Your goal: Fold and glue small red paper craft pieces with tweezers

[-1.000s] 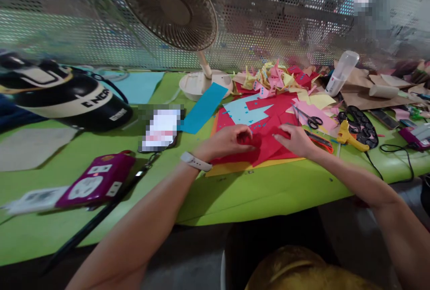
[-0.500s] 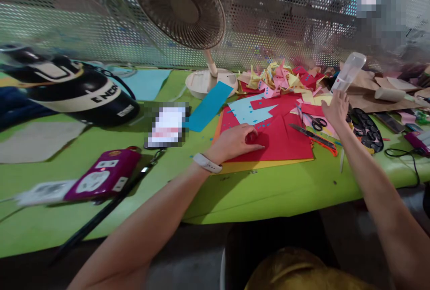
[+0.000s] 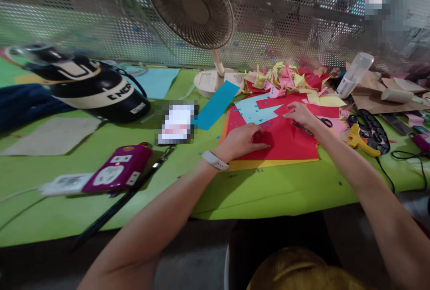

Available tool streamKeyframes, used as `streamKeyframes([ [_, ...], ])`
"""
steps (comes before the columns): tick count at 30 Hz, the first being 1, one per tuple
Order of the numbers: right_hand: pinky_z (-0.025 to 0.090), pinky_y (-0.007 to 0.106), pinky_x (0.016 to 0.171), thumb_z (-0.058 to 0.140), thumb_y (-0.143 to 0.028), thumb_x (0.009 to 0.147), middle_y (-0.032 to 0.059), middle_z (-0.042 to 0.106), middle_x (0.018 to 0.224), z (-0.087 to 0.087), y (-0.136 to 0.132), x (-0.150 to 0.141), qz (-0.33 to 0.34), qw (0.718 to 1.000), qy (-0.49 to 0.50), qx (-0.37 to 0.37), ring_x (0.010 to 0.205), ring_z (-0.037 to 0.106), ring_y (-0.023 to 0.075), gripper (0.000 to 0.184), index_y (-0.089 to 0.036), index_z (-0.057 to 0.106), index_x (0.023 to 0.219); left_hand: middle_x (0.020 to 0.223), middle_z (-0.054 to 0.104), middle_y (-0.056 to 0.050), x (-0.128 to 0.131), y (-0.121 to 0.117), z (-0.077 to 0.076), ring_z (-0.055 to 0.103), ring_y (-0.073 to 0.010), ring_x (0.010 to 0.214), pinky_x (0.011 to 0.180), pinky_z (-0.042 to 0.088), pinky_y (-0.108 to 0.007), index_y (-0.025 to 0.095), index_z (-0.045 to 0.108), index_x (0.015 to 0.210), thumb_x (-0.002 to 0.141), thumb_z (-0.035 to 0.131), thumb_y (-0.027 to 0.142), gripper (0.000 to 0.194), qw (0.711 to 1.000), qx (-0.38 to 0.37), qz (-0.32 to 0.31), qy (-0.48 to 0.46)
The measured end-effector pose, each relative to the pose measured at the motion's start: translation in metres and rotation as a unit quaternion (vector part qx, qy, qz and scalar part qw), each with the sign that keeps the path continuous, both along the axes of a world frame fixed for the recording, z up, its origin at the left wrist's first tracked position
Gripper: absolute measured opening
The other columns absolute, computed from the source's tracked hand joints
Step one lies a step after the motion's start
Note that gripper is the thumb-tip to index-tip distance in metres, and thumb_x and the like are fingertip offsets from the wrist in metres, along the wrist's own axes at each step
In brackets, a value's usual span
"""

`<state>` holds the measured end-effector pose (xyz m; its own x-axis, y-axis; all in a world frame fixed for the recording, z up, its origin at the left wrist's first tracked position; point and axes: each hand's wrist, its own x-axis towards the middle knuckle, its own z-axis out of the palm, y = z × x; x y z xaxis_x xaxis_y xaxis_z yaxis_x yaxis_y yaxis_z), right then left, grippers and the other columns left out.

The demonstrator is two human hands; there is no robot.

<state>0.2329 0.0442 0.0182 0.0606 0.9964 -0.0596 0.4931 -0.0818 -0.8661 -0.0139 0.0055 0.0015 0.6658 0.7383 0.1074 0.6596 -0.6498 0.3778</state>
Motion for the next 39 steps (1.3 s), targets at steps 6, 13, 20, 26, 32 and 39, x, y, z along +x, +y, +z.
streamKeyframes([
  [6,0.042,0.02,0.048,0.074,-0.011,0.072,-0.005,0.059,0.059,0.022,-0.018,0.002,-0.009,0.991,0.132,0.02,0.049,0.052,0.0078,0.023,-0.016,0.059,0.088,0.106,0.066,-0.01,0.006,-0.004,0.003,0.063,-0.0244,0.096,0.081,0.047,-0.035,0.019,0.061,0.106,0.081,0.062,0.061,0.048,0.993,0.0,0.041,-0.109],
  [13,0.056,0.032,0.069,0.067,-0.041,0.081,0.0044,0.066,0.089,0.036,-0.05,0.015,0.019,0.98,0.031,0.197,0.078,0.064,0.0168,0.039,-0.019,0.06,0.113,0.09,0.072,-0.006,0.008,-0.017,0.017,0.066,-0.0207,0.084,0.076,0.05,-0.033,0.018,0.066,0.091,0.094,0.048,0.044,0.032,0.981,-0.017,-0.003,-0.195],
  [20,0.031,0.058,0.11,0.051,-0.037,0.095,0.0075,0.053,0.141,0.043,-0.113,0.015,0.134,0.807,-0.415,0.398,0.138,0.04,0.0332,0.042,-0.034,0.051,0.137,0.088,0.074,-0.008,0.01,-0.028,0.022,0.065,-0.0211,0.085,0.082,0.047,-0.039,0.02,0.068,0.087,0.1,0.04,0.03,0.033,0.971,0.232,-0.008,-0.062],
  [26,0.041,0.042,0.099,0.033,-0.015,0.101,0.0093,0.068,0.12,0.01,-0.112,0.01,0.257,0.747,-0.489,0.369,0.112,0.056,0.0232,0.039,-0.023,0.065,0.121,0.096,0.072,-0.009,0.014,-0.038,0.021,0.063,-0.0224,0.089,0.083,0.045,-0.039,0.019,0.068,0.103,0.101,0.035,0.02,0.034,0.953,0.291,-0.07,0.043],
  [32,0.045,0.036,0.076,0.038,-0.012,0.099,0.0109,0.069,0.1,-0.008,-0.113,0.014,0.329,0.725,-0.51,0.325,0.09,0.058,0.0219,0.034,-0.018,0.066,0.118,0.084,0.069,-0.009,0.016,-0.045,0.007,0.062,-0.0218,0.08,0.073,0.045,-0.037,0.017,0.07,0.089,0.096,0.039,0.01,0.032,0.949,0.281,-0.111,0.091],
  [39,0.043,0.033,0.07,0.043,-0.011,0.096,0.0113,0.067,0.102,-0.02,-0.115,0.013,0.301,0.766,-0.478,0.308,0.089,0.055,0.0214,0.029,-0.017,0.067,0.112,0.096,0.072,-0.01,0.009,-0.055,-0.002,0.066,-0.0233,0.086,0.078,0.051,-0.037,0.015,0.068,0.109,0.097,0.047,0.021,0.024,0.953,0.284,-0.098,0.034],
])
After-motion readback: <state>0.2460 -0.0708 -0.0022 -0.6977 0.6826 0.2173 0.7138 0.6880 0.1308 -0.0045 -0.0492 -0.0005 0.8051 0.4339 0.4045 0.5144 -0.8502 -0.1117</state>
